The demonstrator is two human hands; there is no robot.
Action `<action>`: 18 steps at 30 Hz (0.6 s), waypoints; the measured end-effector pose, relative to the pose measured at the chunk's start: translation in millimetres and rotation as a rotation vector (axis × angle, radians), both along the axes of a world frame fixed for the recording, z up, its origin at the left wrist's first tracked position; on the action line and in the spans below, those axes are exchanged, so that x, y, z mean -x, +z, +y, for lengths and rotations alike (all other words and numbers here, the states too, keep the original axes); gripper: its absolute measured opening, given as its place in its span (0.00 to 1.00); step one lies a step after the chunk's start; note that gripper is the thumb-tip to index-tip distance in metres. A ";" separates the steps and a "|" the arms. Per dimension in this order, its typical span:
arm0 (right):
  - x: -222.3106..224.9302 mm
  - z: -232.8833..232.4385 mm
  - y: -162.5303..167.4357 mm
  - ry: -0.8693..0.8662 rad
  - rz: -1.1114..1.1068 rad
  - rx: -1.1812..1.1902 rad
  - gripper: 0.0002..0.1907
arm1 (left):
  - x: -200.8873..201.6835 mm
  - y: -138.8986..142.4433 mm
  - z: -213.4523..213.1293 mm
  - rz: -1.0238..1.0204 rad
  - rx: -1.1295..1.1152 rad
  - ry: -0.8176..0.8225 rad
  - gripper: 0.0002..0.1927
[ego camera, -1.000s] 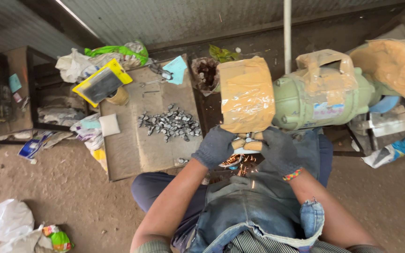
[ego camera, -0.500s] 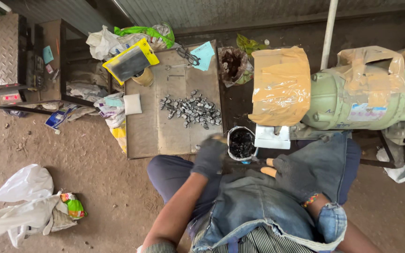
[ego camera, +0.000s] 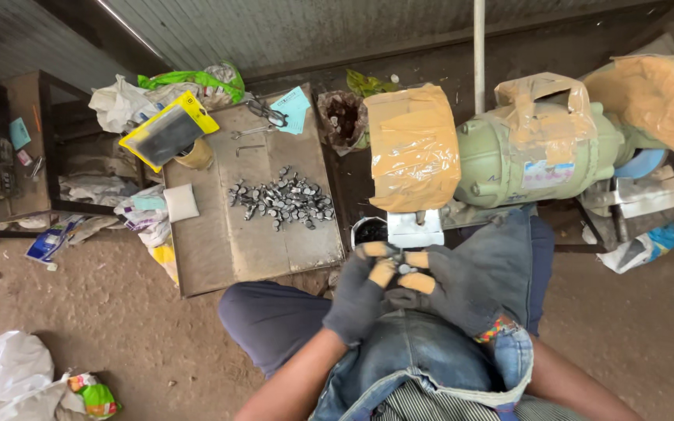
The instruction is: The person sits on the floor at a bench grinder and grinds small metal castings one at a time, holding each piece against the spinning wheel with sparks flying, then places the ground piece onto a tray with a growing pile of finished pieces and picks up the next rough casting.
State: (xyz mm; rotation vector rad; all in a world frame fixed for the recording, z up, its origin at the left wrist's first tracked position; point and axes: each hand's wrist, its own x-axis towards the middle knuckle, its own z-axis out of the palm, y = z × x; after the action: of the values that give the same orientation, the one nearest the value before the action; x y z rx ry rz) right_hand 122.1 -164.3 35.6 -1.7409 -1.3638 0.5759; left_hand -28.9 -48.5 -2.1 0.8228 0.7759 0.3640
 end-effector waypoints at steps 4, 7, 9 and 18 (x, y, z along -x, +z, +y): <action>-18.5 1.1 -3.9 -0.107 -0.099 0.063 0.16 | -18.0 15.5 4.2 -0.016 -0.625 -0.076 0.14; -31.5 9.8 -15.8 -0.189 -0.279 0.084 0.16 | -34.1 6.9 32.3 0.239 -1.394 -0.123 0.17; -37.3 16.3 -24.4 -0.248 -0.293 0.136 0.17 | -46.2 -4.9 50.7 0.190 -1.454 -0.187 0.17; -58.4 28.3 -46.0 -0.112 -0.148 0.024 0.16 | -58.3 -38.6 78.0 0.127 -1.443 -0.498 0.12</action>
State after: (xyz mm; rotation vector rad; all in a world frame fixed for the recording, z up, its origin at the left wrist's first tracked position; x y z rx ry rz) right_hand 180.5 -136.0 -10.5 -1.8969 -1.3542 0.4100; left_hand 29.4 29.5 -40.7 2.3511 0.2876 0.3955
